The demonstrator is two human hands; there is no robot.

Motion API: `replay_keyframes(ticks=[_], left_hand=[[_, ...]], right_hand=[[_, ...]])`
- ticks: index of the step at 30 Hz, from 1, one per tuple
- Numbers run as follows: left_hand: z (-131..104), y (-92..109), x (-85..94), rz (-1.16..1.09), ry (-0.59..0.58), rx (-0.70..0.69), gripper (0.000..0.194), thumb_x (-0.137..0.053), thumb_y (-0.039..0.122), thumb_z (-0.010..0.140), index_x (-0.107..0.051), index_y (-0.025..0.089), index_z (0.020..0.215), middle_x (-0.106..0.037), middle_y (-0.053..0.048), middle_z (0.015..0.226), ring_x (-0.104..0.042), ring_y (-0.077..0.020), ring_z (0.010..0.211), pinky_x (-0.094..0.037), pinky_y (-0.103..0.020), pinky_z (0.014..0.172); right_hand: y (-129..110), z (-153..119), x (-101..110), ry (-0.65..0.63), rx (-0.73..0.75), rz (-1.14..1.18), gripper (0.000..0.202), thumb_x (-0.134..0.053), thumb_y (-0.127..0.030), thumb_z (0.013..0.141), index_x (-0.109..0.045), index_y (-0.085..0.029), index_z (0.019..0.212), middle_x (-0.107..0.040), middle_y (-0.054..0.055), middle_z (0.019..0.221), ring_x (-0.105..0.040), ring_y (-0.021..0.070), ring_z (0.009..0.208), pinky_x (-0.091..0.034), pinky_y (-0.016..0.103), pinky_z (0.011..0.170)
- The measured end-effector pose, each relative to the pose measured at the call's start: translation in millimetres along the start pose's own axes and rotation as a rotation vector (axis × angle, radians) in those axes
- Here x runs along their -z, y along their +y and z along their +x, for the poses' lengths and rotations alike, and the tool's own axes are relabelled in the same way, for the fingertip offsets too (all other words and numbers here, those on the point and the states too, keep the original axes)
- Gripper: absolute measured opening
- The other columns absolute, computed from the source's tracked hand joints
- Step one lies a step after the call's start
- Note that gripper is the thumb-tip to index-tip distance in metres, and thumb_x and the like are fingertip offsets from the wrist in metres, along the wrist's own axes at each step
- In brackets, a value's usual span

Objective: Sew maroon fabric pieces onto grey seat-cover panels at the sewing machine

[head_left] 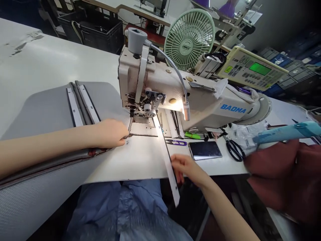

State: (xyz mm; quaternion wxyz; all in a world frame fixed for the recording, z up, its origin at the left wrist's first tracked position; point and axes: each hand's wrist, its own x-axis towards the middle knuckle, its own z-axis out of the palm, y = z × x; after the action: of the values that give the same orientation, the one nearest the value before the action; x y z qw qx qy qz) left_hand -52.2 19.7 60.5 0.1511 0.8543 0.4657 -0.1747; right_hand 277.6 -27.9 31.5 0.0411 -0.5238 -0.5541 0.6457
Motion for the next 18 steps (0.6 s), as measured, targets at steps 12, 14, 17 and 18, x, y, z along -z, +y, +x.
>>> replay_keyframes(ticks=[12, 14, 17, 18], left_hand=[[-5, -1, -9.9, 0.010, 0.180, -0.053, 0.020, -0.050, 0.021, 0.090, -0.069, 0.019, 0.084, -0.063, -0.010, 0.122, -0.053, -0.0275, 0.113, -0.042, -0.038, 0.085], [-5, -2, -9.9, 0.004, 0.185, -0.057, 0.020, -0.050, 0.022, 0.090, -0.069, 0.019, 0.084, -0.062, -0.011, 0.126, -0.053, -0.0277, 0.115, -0.042, -0.038, 0.085], [-6, -2, -10.4, 0.014, 0.176, -0.059, 0.020, -0.050, 0.021, 0.089, -0.069, 0.019, 0.084, -0.060, -0.012, 0.130, -0.053, -0.0284, 0.116, -0.042, -0.038, 0.084], [-6, -2, -10.8, 0.022, 0.174, -0.060, 0.021, -0.050, 0.021, 0.089, -0.070, 0.018, 0.084, -0.059, -0.012, 0.132, -0.052, -0.0286, 0.117, -0.042, -0.038, 0.084]], right_hand=[[48, -28, -38, -0.155, -0.080, -0.148, 0.016, -0.053, -0.032, 0.089, -0.057, -0.019, 0.081, -0.059, -0.005, 0.056, -0.062, 0.0128, 0.051, -0.043, 0.020, 0.049], [49, -26, -40, -0.146, -0.072, -0.183, 0.015, -0.052, -0.030, 0.089, -0.057, -0.019, 0.080, -0.060, -0.004, 0.056, -0.064, 0.0137, 0.053, -0.042, 0.020, 0.049], [52, -25, -41, -0.122, -0.052, -0.234, 0.013, -0.052, -0.027, 0.089, -0.057, -0.019, 0.080, -0.061, -0.004, 0.055, -0.064, 0.0140, 0.053, -0.042, 0.020, 0.051], [53, -25, -41, -0.116, -0.047, -0.246, 0.014, -0.051, -0.027, 0.090, -0.057, -0.019, 0.080, -0.061, -0.004, 0.055, -0.063, 0.0139, 0.054, -0.042, 0.020, 0.052]])
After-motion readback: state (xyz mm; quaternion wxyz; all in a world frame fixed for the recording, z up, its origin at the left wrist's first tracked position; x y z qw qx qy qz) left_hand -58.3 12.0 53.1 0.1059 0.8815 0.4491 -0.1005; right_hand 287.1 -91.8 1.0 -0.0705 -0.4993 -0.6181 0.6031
